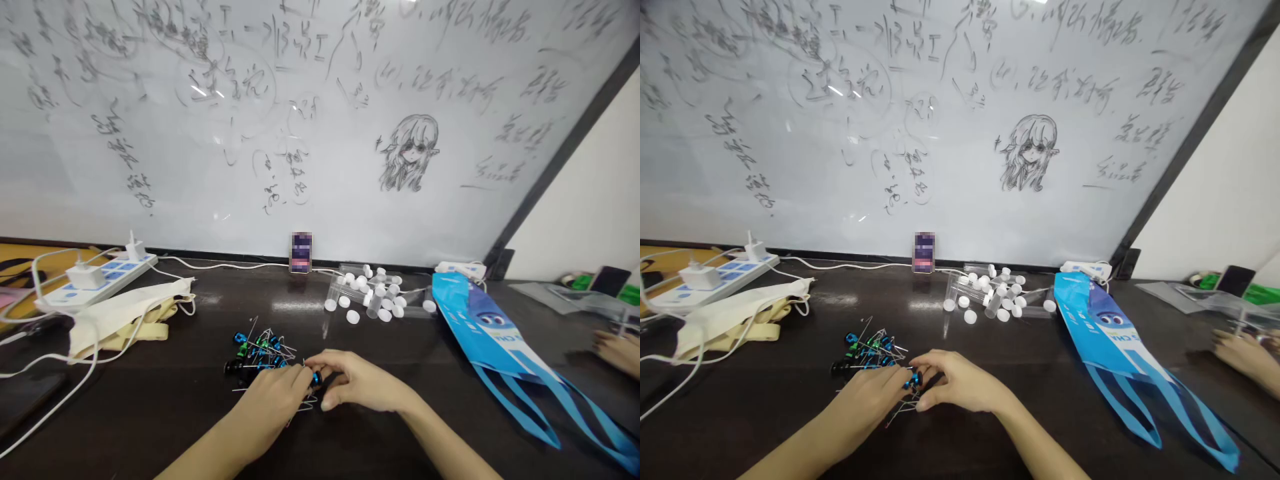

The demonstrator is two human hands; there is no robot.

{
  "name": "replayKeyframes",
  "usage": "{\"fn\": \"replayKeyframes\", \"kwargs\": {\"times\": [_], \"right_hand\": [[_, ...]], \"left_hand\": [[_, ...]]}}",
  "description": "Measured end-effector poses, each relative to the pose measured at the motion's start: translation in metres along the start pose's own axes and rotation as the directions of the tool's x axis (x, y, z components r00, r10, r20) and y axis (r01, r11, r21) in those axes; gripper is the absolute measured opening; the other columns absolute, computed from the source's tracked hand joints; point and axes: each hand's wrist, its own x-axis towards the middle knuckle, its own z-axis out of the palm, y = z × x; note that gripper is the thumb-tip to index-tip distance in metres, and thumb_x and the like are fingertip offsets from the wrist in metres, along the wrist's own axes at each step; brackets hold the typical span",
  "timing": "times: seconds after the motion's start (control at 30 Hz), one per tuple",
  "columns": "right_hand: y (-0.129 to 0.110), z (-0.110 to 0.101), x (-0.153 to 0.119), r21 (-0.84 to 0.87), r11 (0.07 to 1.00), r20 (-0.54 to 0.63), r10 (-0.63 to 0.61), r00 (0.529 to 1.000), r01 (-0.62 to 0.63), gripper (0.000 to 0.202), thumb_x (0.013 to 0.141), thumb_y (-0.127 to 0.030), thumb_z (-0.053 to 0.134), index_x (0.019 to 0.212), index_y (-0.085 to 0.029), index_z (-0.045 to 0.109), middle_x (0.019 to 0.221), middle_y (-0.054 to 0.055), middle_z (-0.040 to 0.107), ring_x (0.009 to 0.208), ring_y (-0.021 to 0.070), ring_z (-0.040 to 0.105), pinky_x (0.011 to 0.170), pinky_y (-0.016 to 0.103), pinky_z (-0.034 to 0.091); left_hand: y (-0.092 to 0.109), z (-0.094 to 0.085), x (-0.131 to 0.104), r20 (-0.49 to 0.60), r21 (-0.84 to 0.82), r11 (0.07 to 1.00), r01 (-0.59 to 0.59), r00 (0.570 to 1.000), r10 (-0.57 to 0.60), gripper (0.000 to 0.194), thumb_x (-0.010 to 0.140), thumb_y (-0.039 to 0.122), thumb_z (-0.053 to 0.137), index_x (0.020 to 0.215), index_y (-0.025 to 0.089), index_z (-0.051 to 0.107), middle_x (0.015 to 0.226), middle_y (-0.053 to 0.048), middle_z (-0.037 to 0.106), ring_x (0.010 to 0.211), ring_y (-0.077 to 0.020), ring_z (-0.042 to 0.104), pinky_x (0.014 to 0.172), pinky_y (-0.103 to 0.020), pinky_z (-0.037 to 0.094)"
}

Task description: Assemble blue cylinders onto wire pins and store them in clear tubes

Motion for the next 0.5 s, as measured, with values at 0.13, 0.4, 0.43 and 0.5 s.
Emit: {"fn": "replayKeyframes", "kwargs": {"times": [0.13, 0.4, 0.43, 0.5], "right_hand": [[0.009, 0.011, 0.004, 0.053, 0.996, -0.045, 0.077, 0.996, -0.075, 0.058, 0.097, -0.059, 0.032, 0.079, -0.012, 0.062, 0.055, 0.002, 0.059, 0.041, 0.0107, 0.052, 0.036, 0.018, 0.034], [0.004, 0.015, 0.004, 0.009, 0.995, -0.253, -0.092, 0.963, 0.097, 0.042, 0.079, -0.053, 0.072, 0.1, -0.019, 0.058, 0.091, 0.002, 0.061, 0.079, 0.0153, 0.059, 0.067, 0.023, 0.046], [0.004, 0.015, 0.004, -0.017, 0.997, -0.244, -0.082, 0.966, 0.081, 0.039, 0.087, -0.056, 0.061, 0.092, -0.018, 0.06, 0.081, 0.002, 0.061, 0.071, 0.0146, 0.058, 0.063, 0.024, 0.045], [0.004, 0.017, 0.003, -0.069, 0.996, -0.209, -0.063, 0.976, 0.049, 0.049, 0.098, -0.054, 0.038, 0.074, -0.016, 0.058, 0.062, -0.001, 0.056, 0.055, 0.0121, 0.053, 0.056, 0.024, 0.042]], "left_hand": [[-0.001, -0.001, -0.001, -0.011, 0.024, 0.999, -0.026, 1.0, 0.026, 0.013, 0.095, 0.011, 0.044, 0.087, 0.019, 0.052, 0.079, -0.005, 0.066, 0.067, -0.0263, 0.065, 0.054, -0.034, 0.046], [-0.005, -0.015, 0.007, -0.027, -0.122, 0.988, 0.09, 0.995, -0.094, 0.01, 0.097, 0.019, 0.048, 0.088, 0.019, 0.051, 0.078, -0.002, 0.068, 0.069, -0.0201, 0.068, 0.058, -0.027, 0.047], [-0.005, -0.015, 0.007, -0.022, -0.144, 0.985, 0.092, 0.995, -0.096, 0.009, 0.097, 0.019, 0.049, 0.089, 0.019, 0.051, 0.079, -0.002, 0.069, 0.071, -0.0199, 0.069, 0.059, -0.027, 0.047], [-0.006, -0.015, 0.009, -0.009, -0.204, 0.972, 0.113, 0.993, -0.117, 0.008, 0.096, 0.021, 0.051, 0.089, 0.02, 0.053, 0.08, -0.002, 0.069, 0.072, -0.0201, 0.069, 0.062, -0.026, 0.047]]}}
